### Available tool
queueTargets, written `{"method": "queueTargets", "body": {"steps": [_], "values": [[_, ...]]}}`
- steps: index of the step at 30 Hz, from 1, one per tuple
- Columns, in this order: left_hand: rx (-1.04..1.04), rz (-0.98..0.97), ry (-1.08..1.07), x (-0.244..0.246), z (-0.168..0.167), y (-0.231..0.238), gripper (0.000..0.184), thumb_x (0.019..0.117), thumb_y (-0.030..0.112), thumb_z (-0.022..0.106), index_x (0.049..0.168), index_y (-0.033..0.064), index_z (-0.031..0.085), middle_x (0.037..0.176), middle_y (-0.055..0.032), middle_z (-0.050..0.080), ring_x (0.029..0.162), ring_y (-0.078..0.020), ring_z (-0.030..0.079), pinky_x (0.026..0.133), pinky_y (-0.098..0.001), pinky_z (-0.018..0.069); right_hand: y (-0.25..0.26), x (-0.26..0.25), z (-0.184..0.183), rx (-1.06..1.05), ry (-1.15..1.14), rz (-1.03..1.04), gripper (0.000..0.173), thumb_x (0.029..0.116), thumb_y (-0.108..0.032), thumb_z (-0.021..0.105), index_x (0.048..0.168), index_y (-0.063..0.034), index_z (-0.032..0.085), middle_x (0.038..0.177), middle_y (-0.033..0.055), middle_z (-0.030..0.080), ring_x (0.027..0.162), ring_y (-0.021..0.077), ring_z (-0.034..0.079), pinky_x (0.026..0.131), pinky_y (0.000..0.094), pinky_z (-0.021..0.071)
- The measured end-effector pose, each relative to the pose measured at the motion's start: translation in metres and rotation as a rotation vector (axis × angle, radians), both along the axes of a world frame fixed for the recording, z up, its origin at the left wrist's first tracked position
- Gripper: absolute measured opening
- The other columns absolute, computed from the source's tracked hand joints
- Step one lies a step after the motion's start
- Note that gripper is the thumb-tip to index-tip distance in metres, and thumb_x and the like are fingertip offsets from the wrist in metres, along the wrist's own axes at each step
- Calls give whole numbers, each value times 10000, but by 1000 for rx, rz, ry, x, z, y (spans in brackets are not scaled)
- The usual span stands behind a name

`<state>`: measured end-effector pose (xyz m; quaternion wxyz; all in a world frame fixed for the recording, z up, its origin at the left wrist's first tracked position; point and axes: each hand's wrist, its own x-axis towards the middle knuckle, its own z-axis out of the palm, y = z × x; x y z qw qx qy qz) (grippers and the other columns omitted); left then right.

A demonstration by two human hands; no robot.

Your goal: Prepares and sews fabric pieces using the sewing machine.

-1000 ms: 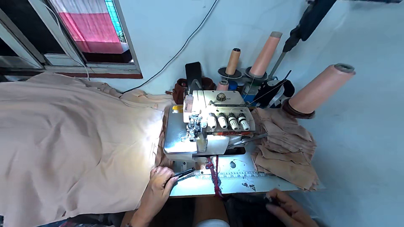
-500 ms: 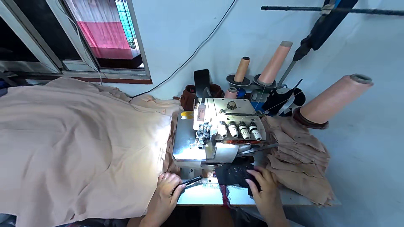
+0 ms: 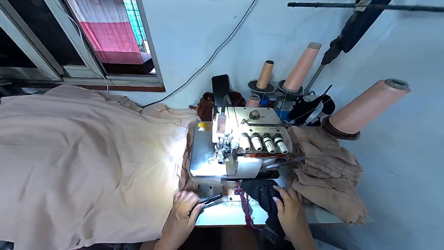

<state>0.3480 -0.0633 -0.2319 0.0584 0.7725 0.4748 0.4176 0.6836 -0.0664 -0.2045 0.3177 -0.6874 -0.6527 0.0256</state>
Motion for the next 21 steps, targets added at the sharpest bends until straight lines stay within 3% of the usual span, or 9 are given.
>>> {"method": "queueTargets", "body": {"steps": [3,6,8,9,11,13,15,18,21], "values": [[-3,6,-2,1,0,0,346,1044,377,504,885,147,707,907,10,704,951,-158,633,1014,-415,389,10,-1,7,-139,18,-110,342,973,-114,675,1247,90,656,1252,362,600,1223,536,561,1050,612,455],[-2,7,-9,1,1,0,348,1042,370,504,880,141,709,898,6,704,941,-161,635,1011,-418,395,15,-1,14,-257,117,-132,261,969,-156,689,1068,86,687,1122,314,633,1118,485,601,996,613,462],[-4,1,-7,1,1,-1,352,1044,372,501,884,139,710,902,5,706,946,-165,637,1014,-423,395,13,6,21,-269,266,-55,243,957,-165,694,1026,68,706,1092,280,647,1099,447,602,985,613,452],[-6,-4,-5,1,1,0,357,1046,378,497,887,139,710,906,6,707,950,-166,638,1017,-427,396,11,10,28,-227,353,-4,221,947,-163,686,998,51,709,1030,228,667,1020,369,628,922,555,490],[-9,-4,-6,1,1,1,364,1050,386,493,889,140,707,905,5,704,954,-165,636,1022,-425,394,4,15,47,-125,543,71,148,919,-134,654,960,6,678,837,57,657,783,134,629,736,343,532],[-4,-1,-10,2,0,0,360,1048,383,497,885,140,706,900,2,704,948,-164,638,1020,-424,394,-2,20,66,-104,705,67,65,910,-45,639,966,-38,607,705,-41,604,641,25,588,629,215,508],[4,-1,-8,3,1,0,360,1045,384,498,882,141,708,901,3,707,945,-163,642,1014,-424,400,-10,26,80,-77,726,64,156,915,-8,630,1068,-3,600,787,0,656,703,44,631,671,224,532],[1,2,-5,2,1,0,372,1047,396,493,885,139,707,895,0,703,940,-177,641,1010,-435,409,-25,36,95,-35,711,235,379,868,-66,589,1243,-18,587,988,19,739,893,83,712,784,251,600],[-1,4,-2,1,1,0,367,1045,393,492,883,140,702,892,3,699,939,-174,639,1012,-434,403,-38,43,104,2,738,296,459,852,-64,598,1309,-34,570,1022,15,742,909,106,720,795,273,612]]}}
